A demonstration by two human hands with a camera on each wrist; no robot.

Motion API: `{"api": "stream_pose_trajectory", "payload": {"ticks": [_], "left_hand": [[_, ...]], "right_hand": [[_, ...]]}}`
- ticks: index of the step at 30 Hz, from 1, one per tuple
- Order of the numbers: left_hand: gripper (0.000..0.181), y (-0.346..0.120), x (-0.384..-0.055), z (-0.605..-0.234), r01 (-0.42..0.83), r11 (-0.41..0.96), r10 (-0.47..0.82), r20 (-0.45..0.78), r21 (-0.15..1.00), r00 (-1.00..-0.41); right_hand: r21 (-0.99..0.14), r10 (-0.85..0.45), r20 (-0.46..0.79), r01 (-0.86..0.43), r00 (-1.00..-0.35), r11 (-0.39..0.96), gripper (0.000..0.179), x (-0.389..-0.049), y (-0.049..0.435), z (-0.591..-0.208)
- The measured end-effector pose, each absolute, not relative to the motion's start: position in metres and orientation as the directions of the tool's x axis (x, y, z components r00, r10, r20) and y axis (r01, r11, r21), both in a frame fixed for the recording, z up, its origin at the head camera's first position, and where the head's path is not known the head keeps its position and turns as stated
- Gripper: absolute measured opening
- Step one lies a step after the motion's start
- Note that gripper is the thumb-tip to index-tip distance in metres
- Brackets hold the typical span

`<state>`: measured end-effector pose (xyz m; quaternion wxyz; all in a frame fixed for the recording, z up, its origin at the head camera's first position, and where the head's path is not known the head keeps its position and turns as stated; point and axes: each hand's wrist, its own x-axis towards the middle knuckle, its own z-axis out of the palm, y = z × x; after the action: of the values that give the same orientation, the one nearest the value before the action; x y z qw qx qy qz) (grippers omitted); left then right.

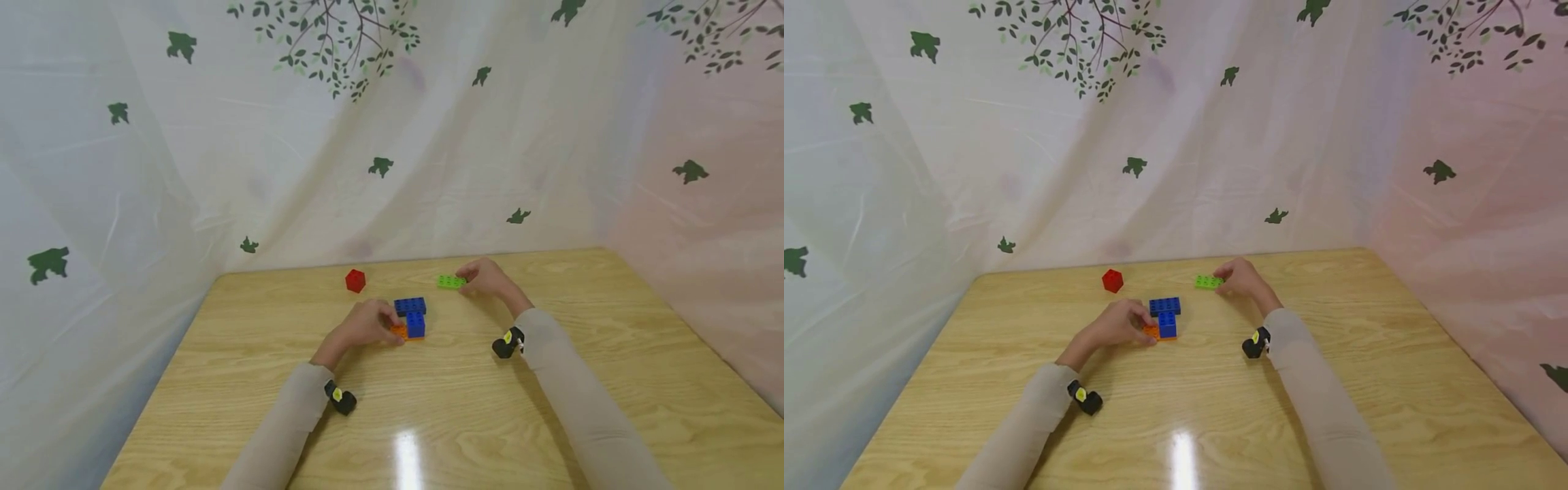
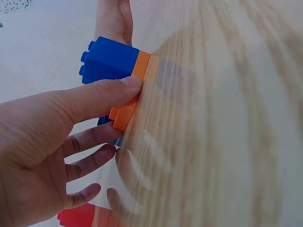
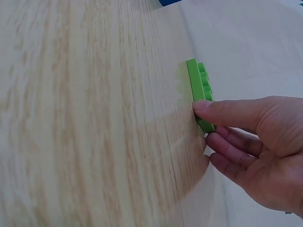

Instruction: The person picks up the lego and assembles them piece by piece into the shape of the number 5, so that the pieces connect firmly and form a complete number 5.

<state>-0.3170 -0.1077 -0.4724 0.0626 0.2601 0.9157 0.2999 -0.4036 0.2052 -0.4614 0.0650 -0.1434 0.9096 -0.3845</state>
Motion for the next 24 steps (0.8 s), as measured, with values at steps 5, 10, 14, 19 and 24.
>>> {"api": "stream_pose_trajectory", "payload": {"ticks": [5,10,14,19,24], "left_hand": [[0.022,-0.1076,-0.3171,-0.4720,0.439,0.680,0.518,0.039,0.588,-0.855],[0.022,-0.1084,-0.3161,-0.4698,0.432,0.681,0.513,0.036,0.592,-0.858],[0.023,-0.1089,-0.3162,-0.4693,0.427,0.681,0.511,0.032,0.595,-0.859],[0.023,-0.1089,-0.3164,-0.4691,0.425,0.681,0.511,0.030,0.596,-0.859],[0.022,-0.1088,-0.3152,-0.4689,0.422,0.677,0.512,0.025,0.603,-0.858]], "right_hand": [[-0.704,-0.296,-0.023,-0.195,-0.955,0.683,0.041,-0.4029,0.2047,-0.4602],[-0.701,-0.307,-0.012,-0.211,-0.952,0.681,0.040,-0.4032,0.2043,-0.4584],[-0.709,-0.311,-0.010,-0.213,-0.950,0.672,0.040,-0.4039,0.2046,-0.4585],[-0.710,-0.314,-0.018,-0.209,-0.949,0.673,0.039,-0.4035,0.2059,-0.4587],[-0.703,-0.322,-0.027,-0.211,-0.946,0.679,0.037,-0.4054,0.2084,-0.4604]]}}
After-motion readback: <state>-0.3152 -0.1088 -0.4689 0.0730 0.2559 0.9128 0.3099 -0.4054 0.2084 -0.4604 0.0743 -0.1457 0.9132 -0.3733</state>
